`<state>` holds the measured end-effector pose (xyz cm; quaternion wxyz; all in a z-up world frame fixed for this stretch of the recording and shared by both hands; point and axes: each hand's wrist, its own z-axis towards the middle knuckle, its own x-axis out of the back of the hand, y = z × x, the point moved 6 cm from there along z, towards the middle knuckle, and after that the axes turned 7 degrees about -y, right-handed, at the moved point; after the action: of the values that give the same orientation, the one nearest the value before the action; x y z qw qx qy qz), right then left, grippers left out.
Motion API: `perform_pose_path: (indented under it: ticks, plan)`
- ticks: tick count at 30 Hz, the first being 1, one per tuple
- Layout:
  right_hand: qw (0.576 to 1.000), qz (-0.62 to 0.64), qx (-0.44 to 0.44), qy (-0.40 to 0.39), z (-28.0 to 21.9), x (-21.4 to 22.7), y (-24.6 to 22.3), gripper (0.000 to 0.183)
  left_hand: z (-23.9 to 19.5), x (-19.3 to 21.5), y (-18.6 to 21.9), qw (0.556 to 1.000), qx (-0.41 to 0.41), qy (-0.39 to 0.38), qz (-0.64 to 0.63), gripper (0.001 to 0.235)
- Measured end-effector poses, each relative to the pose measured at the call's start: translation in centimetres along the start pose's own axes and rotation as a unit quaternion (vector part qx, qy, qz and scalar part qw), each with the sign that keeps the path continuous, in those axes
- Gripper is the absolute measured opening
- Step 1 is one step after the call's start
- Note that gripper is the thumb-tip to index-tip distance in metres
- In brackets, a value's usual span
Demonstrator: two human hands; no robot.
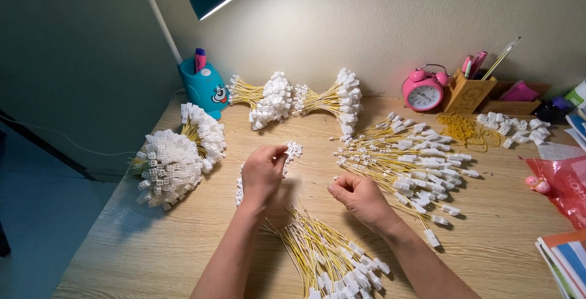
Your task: The person assembles small white plastic components onto yellow wires by hand. They repeatedly pick up a component and a wire, insert the wire into the component, and place the finished assembly on the table.
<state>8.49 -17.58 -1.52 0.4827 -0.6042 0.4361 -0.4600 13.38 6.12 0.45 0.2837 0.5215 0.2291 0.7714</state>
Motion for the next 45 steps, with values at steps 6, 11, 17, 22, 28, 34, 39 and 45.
perform_pose_path:
  ticks: [6,11,17,22,28,34,39,45]
  plan:
    - [0.998,-0.065,-0.021,-0.016,-1.2,-0.2,-1.4,0.018,2.6,-4.2,2.3,0.968,-0.142,-0.007,0.208,0.017]
    - [0.996,-0.076,-0.037,-0.015,-1.3,-0.1,-1.6,0.017,3.4,-6.9,1.7,0.954,-0.147,0.025,0.259,0.005]
    - [0.993,-0.103,-0.062,-0.015,-2.0,-0.2,-3.1,0.015,2.5,-6.7,2.2,0.951,-0.14,0.011,0.277,0.008]
    - [0.997,-0.062,-0.033,-0.024,-1.9,-0.1,-3.4,0.014,1.3,-5.7,2.7,0.937,-0.168,0.018,0.305,0.015]
    - [0.999,-0.036,0.017,-0.027,-2.8,0.2,-5.7,0.012,-0.1,-2.4,4.7,0.937,-0.216,0.068,0.265,0.013]
    - [0.998,-0.015,0.053,-0.03,-3.6,1.3,-8.7,0.01,-3.3,-0.7,5.1,0.886,0.145,-0.095,-0.43,0.009]
    - [0.995,-0.061,0.071,-0.031,-4.9,0.9,-10.6,0.011,-6.9,-1.1,7.3,0.69,0.261,-0.142,-0.66,0.026]
    - [0.99,-0.12,0.075,-0.026,-4.9,0.4,-9.6,0.016,-8.7,-2.9,7.0,0.632,0.27,-0.184,-0.702,0.023]
